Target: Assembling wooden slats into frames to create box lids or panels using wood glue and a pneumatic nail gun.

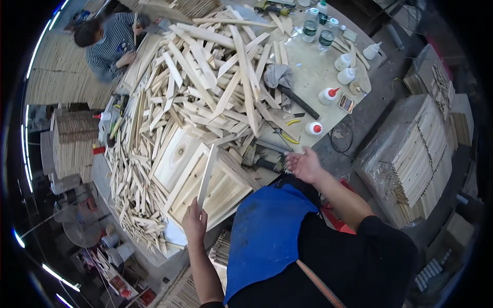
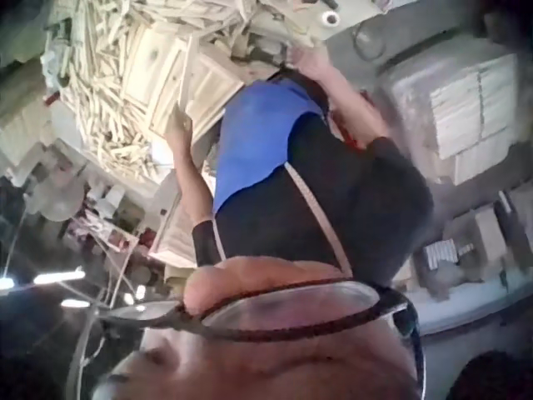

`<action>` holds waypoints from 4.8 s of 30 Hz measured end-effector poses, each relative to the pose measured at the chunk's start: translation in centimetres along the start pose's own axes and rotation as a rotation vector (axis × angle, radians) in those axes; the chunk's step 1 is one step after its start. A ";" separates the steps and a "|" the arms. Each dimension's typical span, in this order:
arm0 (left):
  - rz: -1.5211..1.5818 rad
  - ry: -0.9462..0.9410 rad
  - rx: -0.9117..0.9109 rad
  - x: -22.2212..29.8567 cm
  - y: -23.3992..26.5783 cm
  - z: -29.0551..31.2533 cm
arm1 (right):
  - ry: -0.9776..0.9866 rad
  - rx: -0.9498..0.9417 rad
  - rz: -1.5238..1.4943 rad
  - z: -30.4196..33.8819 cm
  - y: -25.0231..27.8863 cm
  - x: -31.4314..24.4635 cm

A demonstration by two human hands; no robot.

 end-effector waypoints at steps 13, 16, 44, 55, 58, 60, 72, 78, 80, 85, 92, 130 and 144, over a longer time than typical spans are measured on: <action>-0.072 -0.063 0.287 -5.6 -3.0 2.0 | 0.311 0.060 -0.370 -4.8 4.7 -11.7; -0.013 -0.146 0.268 -5.4 -4.1 1.9 | 0.289 0.013 -0.509 -5.5 5.7 -12.6; 0.860 -0.326 0.307 -11.3 6.7 -1.6 | 0.649 -0.191 0.805 4.8 -29.4 12.5; 2.578 0.152 -0.127 -10.5 0.4 -5.3 | 0.423 -0.511 1.336 4.3 -37.2 25.3; 2.628 0.172 -0.181 -9.3 -0.7 -5.8 | 0.360 -0.560 1.461 4.4 -36.6 26.1; 2.633 0.153 -0.152 -8.8 -0.8 -6.0 | 0.326 -0.582 1.505 4.9 -36.1 26.3; 2.643 0.108 -0.121 -6.3 -0.8 -6.3 | 0.376 -0.601 1.632 4.9 -34.5 25.0; 2.617 0.108 -0.112 -6.4 -0.6 -6.2 | 0.404 -0.663 1.622 5.4 -34.0 25.4; 2.622 0.113 -0.126 -6.1 -0.3 -6.1 | 0.400 -0.703 1.590 5.5 -34.2 25.5; 2.617 0.092 -0.154 -5.9 -0.5 -6.4 | 0.369 -0.730 1.519 5.5 -35.1 25.6; 2.662 0.061 -0.229 -5.7 -0.9 -6.8 | 0.220 -0.622 1.486 6.4 -35.9 25.7; 2.657 0.120 -0.142 -5.5 -0.7 -6.2 | 0.467 -0.501 1.642 5.9 -34.0 24.0; 2.513 0.221 -0.155 -3.2 -0.1 -5.2 | 0.685 -0.409 1.493 2.4 -36.8 19.7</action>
Point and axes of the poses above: each hand's wrist, its own z-axis away from the middle knuckle, its own y-axis out of the back of the hand, x = y × z, the point moved 7 cm from there along -z, towards the middle knuckle, and after that the axes turned 5 degrees about z, right-handed, at the moved point
